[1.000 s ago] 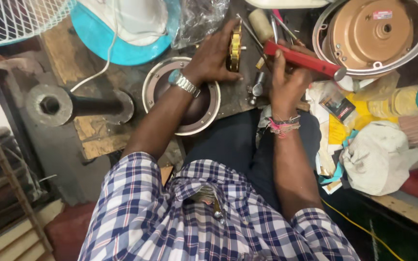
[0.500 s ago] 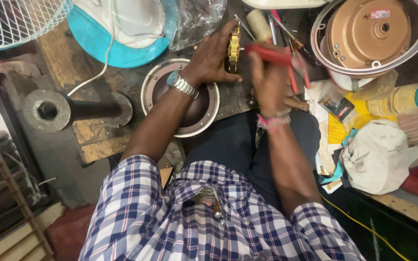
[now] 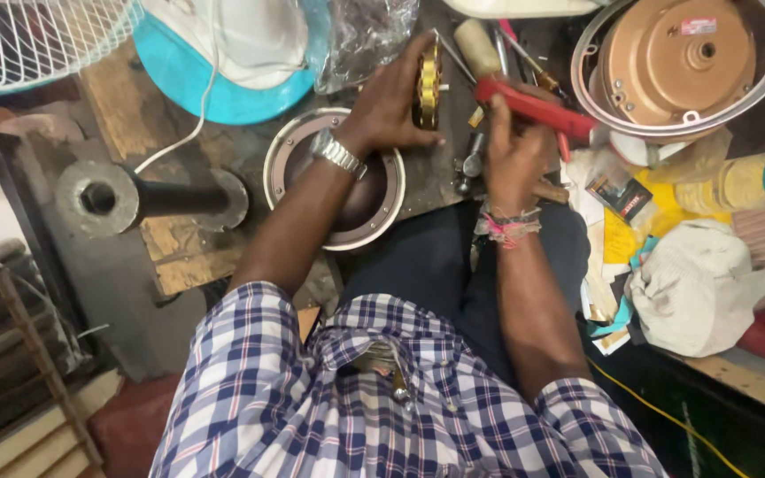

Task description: The person uses a red-handled hammer to tap a brass-colored motor component while holding it with the left hand. The person repeatedly taps the component, rotates it, and places it on the workbench before picking it up again to continue tapping.

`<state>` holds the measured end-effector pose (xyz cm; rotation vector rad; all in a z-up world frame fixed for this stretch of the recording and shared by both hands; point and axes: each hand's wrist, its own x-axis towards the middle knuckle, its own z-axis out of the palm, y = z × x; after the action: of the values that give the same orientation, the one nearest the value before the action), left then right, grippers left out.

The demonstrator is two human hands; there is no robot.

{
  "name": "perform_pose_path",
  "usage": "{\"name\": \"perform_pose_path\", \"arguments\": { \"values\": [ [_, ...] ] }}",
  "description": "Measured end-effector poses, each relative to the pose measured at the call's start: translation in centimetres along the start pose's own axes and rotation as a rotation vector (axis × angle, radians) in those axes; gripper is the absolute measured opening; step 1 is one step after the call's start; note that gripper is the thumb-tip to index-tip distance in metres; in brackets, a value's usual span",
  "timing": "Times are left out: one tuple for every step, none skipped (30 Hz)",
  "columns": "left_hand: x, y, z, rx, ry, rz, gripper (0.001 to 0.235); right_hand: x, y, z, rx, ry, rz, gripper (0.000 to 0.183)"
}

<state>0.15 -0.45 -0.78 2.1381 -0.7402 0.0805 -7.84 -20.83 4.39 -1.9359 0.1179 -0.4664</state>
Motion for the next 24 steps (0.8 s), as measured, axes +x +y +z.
{"name": "perform_pose_path", "arguments": {
  "values": [
    [0.2, -0.1, -0.1, 0.013, -0.011, -0.017, 0.139, -0.1, 0.7, -0.3, 0.149, 0.056, -0.049, 0.025],
    [0.2, -0.1, -0.2, -0.042, -0.010, -0.043, 0.137, -0.3, 1.3, -0.5, 0.298, 0.111, -0.099, 0.028],
    [0.5, -0.2, -0.4, -0.093, -0.013, -0.065, 0.136, -0.4, 2.0, -0.6, 0.391, 0.135, 0.048, 0.029],
    [0.7, -0.3, -0.6, -0.143, -0.015, -0.086, 0.134, -0.6, 2.7, -0.5, 0.484, 0.156, 0.196, 0.030],
    [0.8, -0.4, -0.8, -0.168, -0.002, -0.086, 0.134, -0.8, 3.5, -0.4, 0.577, 0.173, 0.347, 0.032],
    [0.9, -0.5, -1.0, -0.192, 0.011, -0.087, 0.133, -0.6, 4.3, -0.2, 0.719, 0.176, 0.439, 0.029],
    [0.7, -0.6, -0.9, -0.221, 0.026, -0.093, 0.133, -0.6, 5.0, 0.0, 0.857, 0.176, 0.535, 0.027],
    [0.5, -0.7, -0.9, -0.233, 0.059, -0.073, 0.131, -0.6, 5.6, 0.1, 0.996, 0.175, 0.631, 0.025],
    [0.4, -0.9, -1.0, -0.243, 0.095, -0.055, 0.129, -0.7, 6.1, 0.2, 1.026, 0.166, 0.660, 0.028],
    [0.2, -1.1, -1.1, -0.253, 0.131, -0.036, 0.127, -0.8, 6.3, 0.2, 1.056, 0.156, 0.689, 0.030],
    [0.2, -1.1, -1.0, -0.382, 0.125, -0.075, 0.125, -0.8, 6.4, 0.0, 1.084, 0.148, 0.718, 0.033],
    [0.2, -1.2, -1.0, -0.512, 0.119, -0.114, 0.123, -1.0, 6.3, -0.3, 1.108, 0.129, 0.725, 0.034],
    [0.3, -1.2, -1.0, -0.639, 0.112, -0.152, 0.121, -1.1, 6.1, -0.6, 1.134, 0.110, 0.731, 0.035],
    [0.4, -1.2, -1.1, -0.695, 0.119, -0.206, 0.117, -1.2, 5.7, -1.0, 1.160, 0.091, 0.737, 0.035],
    [0.5, -1.2, -1.1, -0.750, 0.123, -0.260, 0.114, -1.3, 5.2, -1.3, 1.132, 0.050, 0.731, 0.034],
    [0.6, -1.2, -1.1, -0.806, 0.127, -0.313, 0.112, -1.2, 4.7, -1.6, 1.105, 0.009, 0.726, 0.032],
    [0.6, -1.2, -1.2, -0.861, 0.124, -0.321, 0.107, -1.1, 4.2, -1.8, 1.077, -0.031, 0.722, 0.030],
    [0.6, -1.2, -1.2, -0.916, 0.121, -0.329, 0.103, -0.9, 3.8, -1.8, 0.919, -0.041, 0.643, 0.029],
    [0.6, -1.2, -1.2, -0.972, 0.116, -0.337, 0.099, -0.5, 3.4, -1.6, 0.761, -0.048, 0.565, 0.028],
    [0.6, -1.3, -1.3, -0.922, 0.110, -0.399, 0.099, 0.1, 3.1, -1.4, 0.603, -0.054, 0.486, 0.027],
    [0.6, -1.3, -1.2, -0.875, 0.103, -0.460, 0.099, 0.6, 2.9, -1.2, 0.474, -0.081, 0.343, 0.026],
    [0.5, -1.3, -1.1, -0.827, 0.096, -0.521, 0.100, 1.2, 2.7, -0.9, 0.344, -0.108, 0.201, 0.024],
    [0.6, -1.3, -1.1, -0.846, 0.077, -0.507, 0.098, 1.8, 2.6, -0.7, 0.214, -0.134, 0.058, 0.023],
    [0.7, -1.3, -1.0, -0.866, 0.059, -0.493, 0.097, 2.3, 2.4, -0.5, 0.141, -0.163, 0.015, 0.024]
  ]
}}
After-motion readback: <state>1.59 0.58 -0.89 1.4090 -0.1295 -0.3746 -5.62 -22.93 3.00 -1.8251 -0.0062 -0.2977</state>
